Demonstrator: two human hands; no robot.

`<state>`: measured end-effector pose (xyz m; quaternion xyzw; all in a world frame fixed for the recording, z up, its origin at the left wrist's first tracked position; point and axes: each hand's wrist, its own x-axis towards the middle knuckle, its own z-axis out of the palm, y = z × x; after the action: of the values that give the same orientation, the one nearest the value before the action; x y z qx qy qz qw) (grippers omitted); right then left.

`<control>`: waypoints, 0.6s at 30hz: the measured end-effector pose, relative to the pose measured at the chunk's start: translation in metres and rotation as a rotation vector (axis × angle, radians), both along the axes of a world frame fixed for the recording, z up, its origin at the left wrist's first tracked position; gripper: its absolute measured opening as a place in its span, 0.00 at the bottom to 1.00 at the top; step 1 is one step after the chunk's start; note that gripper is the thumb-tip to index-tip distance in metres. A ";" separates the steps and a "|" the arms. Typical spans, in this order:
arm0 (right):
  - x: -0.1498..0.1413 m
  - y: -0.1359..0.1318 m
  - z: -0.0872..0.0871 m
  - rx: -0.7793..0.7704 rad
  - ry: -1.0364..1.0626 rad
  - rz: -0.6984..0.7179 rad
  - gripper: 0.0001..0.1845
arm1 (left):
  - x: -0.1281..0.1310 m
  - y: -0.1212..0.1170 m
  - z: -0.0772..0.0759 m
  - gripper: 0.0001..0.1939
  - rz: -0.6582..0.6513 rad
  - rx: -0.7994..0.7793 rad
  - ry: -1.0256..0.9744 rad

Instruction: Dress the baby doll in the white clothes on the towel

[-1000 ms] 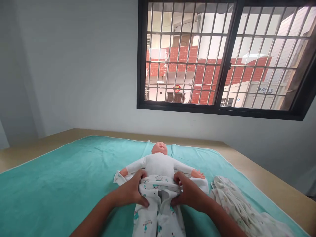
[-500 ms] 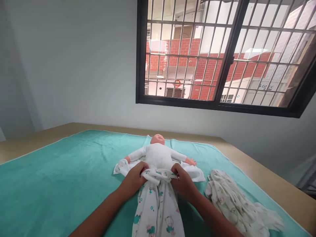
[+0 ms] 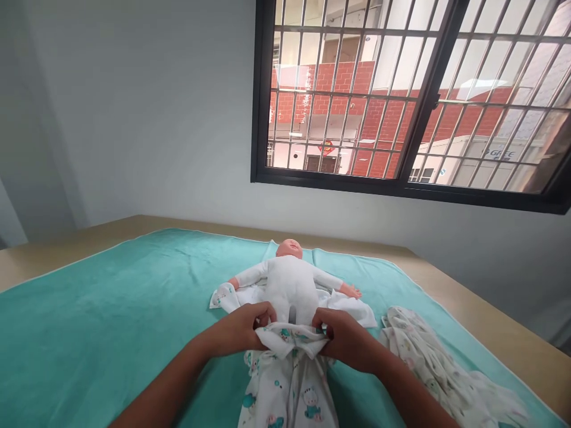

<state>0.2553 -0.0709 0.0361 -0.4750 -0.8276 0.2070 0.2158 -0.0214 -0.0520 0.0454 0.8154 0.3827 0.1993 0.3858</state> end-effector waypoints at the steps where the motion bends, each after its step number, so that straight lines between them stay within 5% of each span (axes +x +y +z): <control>1: 0.001 0.001 0.001 -0.025 0.010 0.009 0.11 | 0.001 0.000 0.001 0.14 -0.017 0.000 0.003; 6: 0.007 -0.008 0.014 -0.214 0.062 0.042 0.17 | 0.002 -0.013 0.003 0.14 0.059 -0.017 -0.010; 9: 0.008 -0.033 0.018 -0.316 0.050 0.049 0.39 | -0.007 -0.042 -0.001 0.28 0.041 -0.095 -0.066; 12: -0.002 -0.066 0.008 -0.303 0.017 0.092 0.65 | -0.016 -0.081 -0.008 0.56 -0.044 -0.045 -0.022; 18: -0.028 -0.100 -0.024 -0.113 -0.023 -0.099 0.73 | 0.001 -0.123 -0.017 0.55 0.067 0.176 0.145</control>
<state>0.2277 -0.1707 0.0119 -0.5290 -0.7926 0.2370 0.1893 -0.0205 -0.1752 0.0286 0.8451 0.4178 0.1855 0.2772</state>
